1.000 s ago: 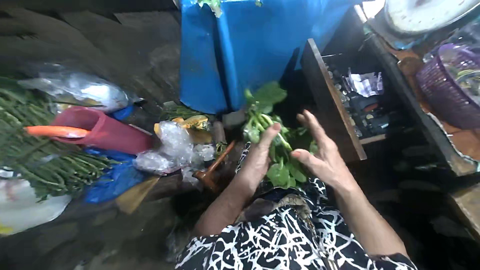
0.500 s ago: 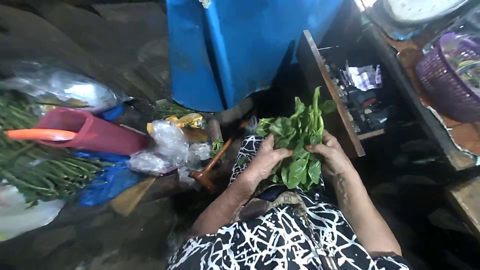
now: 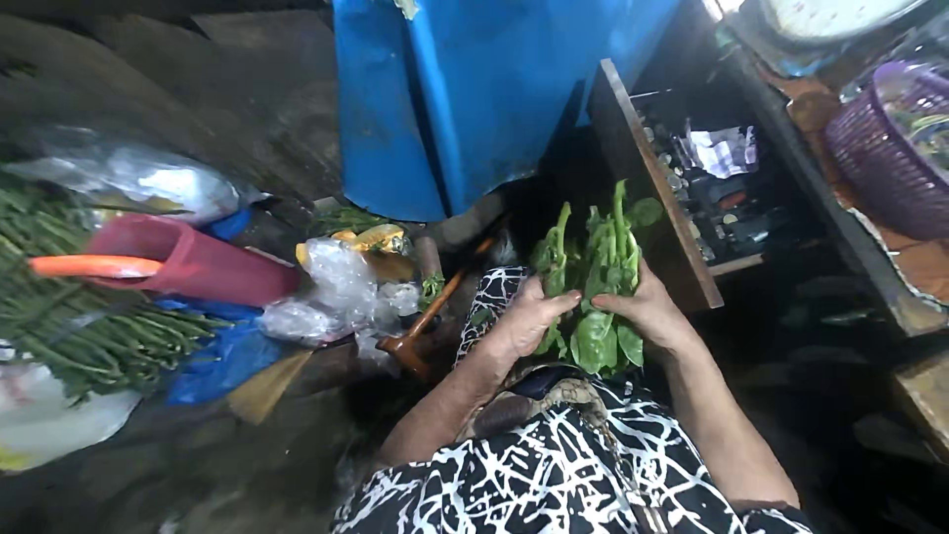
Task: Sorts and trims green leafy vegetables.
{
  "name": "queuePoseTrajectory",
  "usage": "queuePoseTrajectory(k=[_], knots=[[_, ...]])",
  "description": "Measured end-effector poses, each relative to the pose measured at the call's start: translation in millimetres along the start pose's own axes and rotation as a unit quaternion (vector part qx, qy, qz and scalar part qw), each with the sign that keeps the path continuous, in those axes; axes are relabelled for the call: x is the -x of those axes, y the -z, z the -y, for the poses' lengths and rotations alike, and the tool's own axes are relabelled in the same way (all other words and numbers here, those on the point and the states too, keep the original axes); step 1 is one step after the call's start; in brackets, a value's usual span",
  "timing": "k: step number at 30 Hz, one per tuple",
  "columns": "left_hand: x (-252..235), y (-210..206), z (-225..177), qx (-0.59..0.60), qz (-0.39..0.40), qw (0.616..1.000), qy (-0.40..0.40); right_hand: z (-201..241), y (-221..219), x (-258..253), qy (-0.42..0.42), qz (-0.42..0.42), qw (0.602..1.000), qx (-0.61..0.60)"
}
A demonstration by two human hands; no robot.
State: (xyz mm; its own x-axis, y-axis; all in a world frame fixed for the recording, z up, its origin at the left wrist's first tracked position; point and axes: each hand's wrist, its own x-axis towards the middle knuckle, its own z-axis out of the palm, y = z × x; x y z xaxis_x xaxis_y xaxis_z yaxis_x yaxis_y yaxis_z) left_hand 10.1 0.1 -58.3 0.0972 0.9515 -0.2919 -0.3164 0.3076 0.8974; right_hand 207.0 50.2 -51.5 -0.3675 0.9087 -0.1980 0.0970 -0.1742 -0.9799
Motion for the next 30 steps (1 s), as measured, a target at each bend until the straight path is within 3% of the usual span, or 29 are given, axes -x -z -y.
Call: queuePoseTrajectory(k=[2,4,7,10,15,17,20,23,28,30], knots=[[-0.4,-0.8,0.0,-0.001,0.005,1.0,-0.026,0.8,-3.7,-0.1,0.007,-0.044,0.999,-0.005],[-0.4,0.4,-5.0,0.032,-0.012,0.997,-0.069,3.0,-2.6,2.3,0.046,-0.082,0.991,-0.09],[4.1,6.3,-14.8,0.062,-0.02,0.988,-0.137,8.8,4.9,6.3,0.125,-0.093,0.969,-0.193],[8.1,9.6,-19.4,0.035,0.006,0.978,-0.207,19.6,9.5,9.2,0.151,-0.09,0.961,-0.212],[15.7,29.8,-41.3,0.065,-0.118,0.943,-0.303,18.8,22.5,9.4,0.153,-0.111,0.954,-0.233],[13.6,38.7,-44.0,0.093,-0.118,0.928,-0.34,17.7,25.1,9.8,0.162,-0.147,0.929,-0.3],[13.9,33.2,-36.3,0.124,-0.105,0.941,-0.297,28.1,22.0,12.0,0.148,-0.179,0.894,-0.382],[14.3,29.9,-36.7,0.137,-0.181,0.945,-0.236,42.1,22.0,12.2,0.13,-0.191,0.866,-0.444],[11.1,46.3,-52.1,0.155,-0.286,0.918,-0.228,30.9,45.8,8.9,0.17,-0.168,0.863,-0.445],[10.2,46.8,-49.5,0.163,-0.288,0.915,-0.229,26.5,47.8,10.1,0.165,-0.159,0.873,-0.431]])
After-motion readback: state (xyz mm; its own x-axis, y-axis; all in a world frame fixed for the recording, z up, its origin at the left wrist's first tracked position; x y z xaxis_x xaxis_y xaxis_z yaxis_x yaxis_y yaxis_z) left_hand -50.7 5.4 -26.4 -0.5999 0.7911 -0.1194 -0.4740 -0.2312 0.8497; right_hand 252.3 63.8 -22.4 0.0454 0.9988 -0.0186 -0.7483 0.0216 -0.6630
